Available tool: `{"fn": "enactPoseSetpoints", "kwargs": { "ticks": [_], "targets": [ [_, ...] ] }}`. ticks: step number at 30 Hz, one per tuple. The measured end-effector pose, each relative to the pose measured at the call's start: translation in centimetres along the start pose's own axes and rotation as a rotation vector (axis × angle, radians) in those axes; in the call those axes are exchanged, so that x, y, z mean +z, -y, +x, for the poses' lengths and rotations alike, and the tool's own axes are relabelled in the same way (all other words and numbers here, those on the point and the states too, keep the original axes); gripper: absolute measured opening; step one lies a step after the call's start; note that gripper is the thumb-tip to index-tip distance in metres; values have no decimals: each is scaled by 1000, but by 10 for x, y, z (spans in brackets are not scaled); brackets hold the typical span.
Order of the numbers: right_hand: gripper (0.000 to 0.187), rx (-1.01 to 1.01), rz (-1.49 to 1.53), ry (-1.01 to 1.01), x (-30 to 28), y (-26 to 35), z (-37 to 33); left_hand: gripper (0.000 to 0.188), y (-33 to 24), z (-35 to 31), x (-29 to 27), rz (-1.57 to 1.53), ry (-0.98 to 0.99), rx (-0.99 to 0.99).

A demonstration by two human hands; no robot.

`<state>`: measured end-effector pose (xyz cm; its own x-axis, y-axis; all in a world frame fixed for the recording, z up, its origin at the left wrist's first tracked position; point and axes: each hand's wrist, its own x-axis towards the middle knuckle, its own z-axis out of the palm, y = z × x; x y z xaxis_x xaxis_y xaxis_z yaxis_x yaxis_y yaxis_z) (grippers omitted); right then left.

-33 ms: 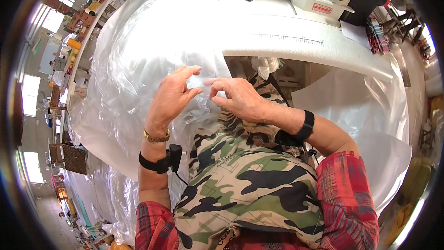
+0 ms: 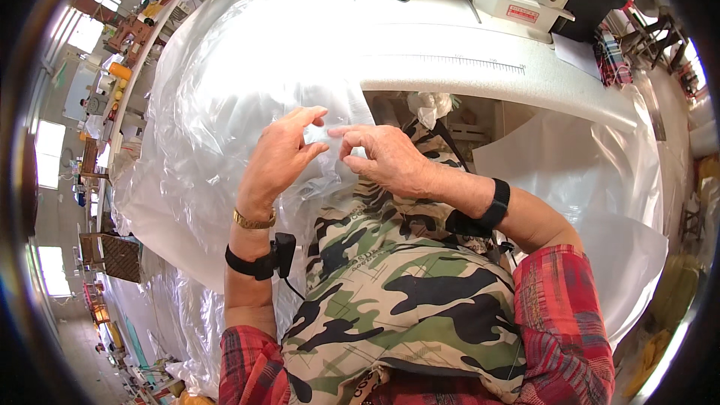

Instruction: Sewing and folding large white sheets of plastic or synthetic material using an industrial sewing machine.

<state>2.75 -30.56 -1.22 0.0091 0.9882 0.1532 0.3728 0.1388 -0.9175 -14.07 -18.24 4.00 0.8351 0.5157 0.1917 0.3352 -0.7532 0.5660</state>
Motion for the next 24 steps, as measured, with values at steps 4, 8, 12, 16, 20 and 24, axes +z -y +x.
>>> {"fn": "enactPoseSetpoints", "kwargs": {
  "ticks": [4, 8, 12, 16, 20, 24],
  "targets": [
    [12, -111, -95, -19, 1, -1, -1, 28, 10, 5, 10, 35, 54, -72],
    [16, 14, -35, -23, -4, 1, -3, 18, 12, 6, 13, -34, 11, -100],
    [30, 230, 40, 30, -8, 8, 4, 12, 6, 5, 12, -82, -87, -99],
    [48, 349, 612, -96, -3, -2, 12, 15, 5, 8, 13, -118, -164, -96],
    [62, 493, 771, -63, 1, 0, 25, 19, -7, 9, 3, -131, -145, -213],
    [44, 501, 679, -51, 6, -2, 39, 24, 0, 14, 1, -108, -159, -116]
  ]
}}
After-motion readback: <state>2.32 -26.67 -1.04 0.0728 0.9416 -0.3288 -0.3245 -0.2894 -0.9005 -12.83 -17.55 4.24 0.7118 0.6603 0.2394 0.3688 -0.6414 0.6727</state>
